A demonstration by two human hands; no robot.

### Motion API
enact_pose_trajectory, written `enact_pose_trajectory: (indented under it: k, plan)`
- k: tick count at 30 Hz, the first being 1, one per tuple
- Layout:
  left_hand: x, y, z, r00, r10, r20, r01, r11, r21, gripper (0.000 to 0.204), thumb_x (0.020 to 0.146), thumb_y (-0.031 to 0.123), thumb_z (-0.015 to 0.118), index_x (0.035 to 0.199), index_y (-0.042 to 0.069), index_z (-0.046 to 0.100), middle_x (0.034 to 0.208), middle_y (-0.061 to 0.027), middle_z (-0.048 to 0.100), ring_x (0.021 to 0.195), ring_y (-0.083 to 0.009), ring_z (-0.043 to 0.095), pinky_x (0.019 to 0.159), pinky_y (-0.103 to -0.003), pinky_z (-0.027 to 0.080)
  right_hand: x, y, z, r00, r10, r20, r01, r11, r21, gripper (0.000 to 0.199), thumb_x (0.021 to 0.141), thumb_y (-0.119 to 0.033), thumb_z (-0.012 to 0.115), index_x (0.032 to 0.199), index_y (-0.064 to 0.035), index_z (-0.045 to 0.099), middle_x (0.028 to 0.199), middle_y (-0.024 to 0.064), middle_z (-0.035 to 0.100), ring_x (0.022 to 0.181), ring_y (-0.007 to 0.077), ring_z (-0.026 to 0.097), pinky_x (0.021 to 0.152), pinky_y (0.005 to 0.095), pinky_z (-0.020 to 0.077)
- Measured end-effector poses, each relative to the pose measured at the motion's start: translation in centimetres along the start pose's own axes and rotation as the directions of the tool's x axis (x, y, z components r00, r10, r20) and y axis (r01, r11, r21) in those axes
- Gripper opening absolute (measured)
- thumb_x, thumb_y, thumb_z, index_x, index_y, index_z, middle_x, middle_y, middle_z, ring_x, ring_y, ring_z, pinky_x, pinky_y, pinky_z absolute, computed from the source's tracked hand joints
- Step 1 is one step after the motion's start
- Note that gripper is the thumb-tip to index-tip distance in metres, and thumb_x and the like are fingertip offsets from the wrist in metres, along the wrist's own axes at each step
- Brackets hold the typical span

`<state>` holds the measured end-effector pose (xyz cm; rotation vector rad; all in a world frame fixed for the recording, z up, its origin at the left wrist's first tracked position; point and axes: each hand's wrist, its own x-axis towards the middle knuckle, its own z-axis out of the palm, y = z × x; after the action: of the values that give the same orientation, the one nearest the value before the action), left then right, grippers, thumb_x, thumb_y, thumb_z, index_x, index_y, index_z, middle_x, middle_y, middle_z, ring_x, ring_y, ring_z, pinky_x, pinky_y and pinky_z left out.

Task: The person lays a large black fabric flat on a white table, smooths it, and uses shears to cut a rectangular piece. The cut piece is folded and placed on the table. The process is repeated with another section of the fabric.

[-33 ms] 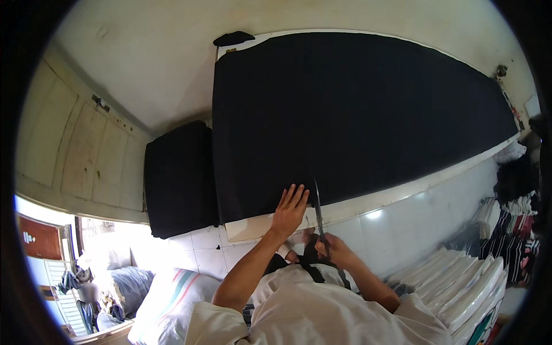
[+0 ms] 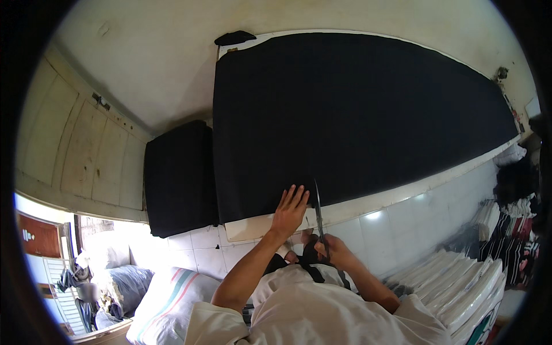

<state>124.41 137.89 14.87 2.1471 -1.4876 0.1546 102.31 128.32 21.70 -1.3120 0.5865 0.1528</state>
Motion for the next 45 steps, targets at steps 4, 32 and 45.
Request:
enact_pose_trajectory:
  k: [4, 32, 45]
  plan:
    - [0.2, 0.3, -0.5, 0.999, -0.019, -0.036, 0.017, 0.999, -0.039, 0.047, 0.101, 0.014, 0.07, 0.147, 0.005, 0.064, 0.159, -0.0162, 0.056, 0.149, -0.0402, 0.051, 0.124, -0.056, 0.043, 0.1, -1.0, 0.2, 0.998, 0.046, -0.038, -0.047, 0.999, -0.004, 0.059, 0.099, -0.057, 0.077, 0.106, 0.0003, 0.065, 0.078, -0.0019, 0.057, 0.069, 0.01, 0.053, 0.061, 0.0278, 0.046]
    - [0.8, -0.2, -3.5, 0.955, -0.256, -0.148, 0.193, 0.919, -0.344, 0.037, 0.093, 0.006, 0.077, 0.13, 0.007, 0.076, 0.133, -0.014, 0.076, 0.126, -0.0322, 0.072, 0.108, -0.045, 0.059, 8.4, -8.2, -1.9, 0.996, 0.088, -0.016, -0.088, 0.995, -0.053, 0.069, 0.097, -0.067, 0.073, 0.101, 0.0013, 0.065, 0.077, 0.0052, 0.061, 0.068, 0.0152, 0.061, 0.06, 0.0316, 0.0501]
    - [0.2, -1.3, -5.5, 0.715, -0.681, -0.157, 0.518, 0.667, -0.536, 0.02, 0.102, 0.012, 0.075, 0.088, 0.001, 0.065, 0.078, -0.0192, 0.068, 0.063, -0.0364, 0.068, 0.053, -0.041, 0.05, 12.5, -13.1, -2.2, 0.968, 0.218, -0.123, -0.229, 0.97, -0.086, 0.068, 0.092, -0.069, 0.078, 0.087, -0.0025, 0.065, 0.071, 0.0051, 0.058, 0.062, 0.0179, 0.06, 0.057, 0.0361, 0.0515]
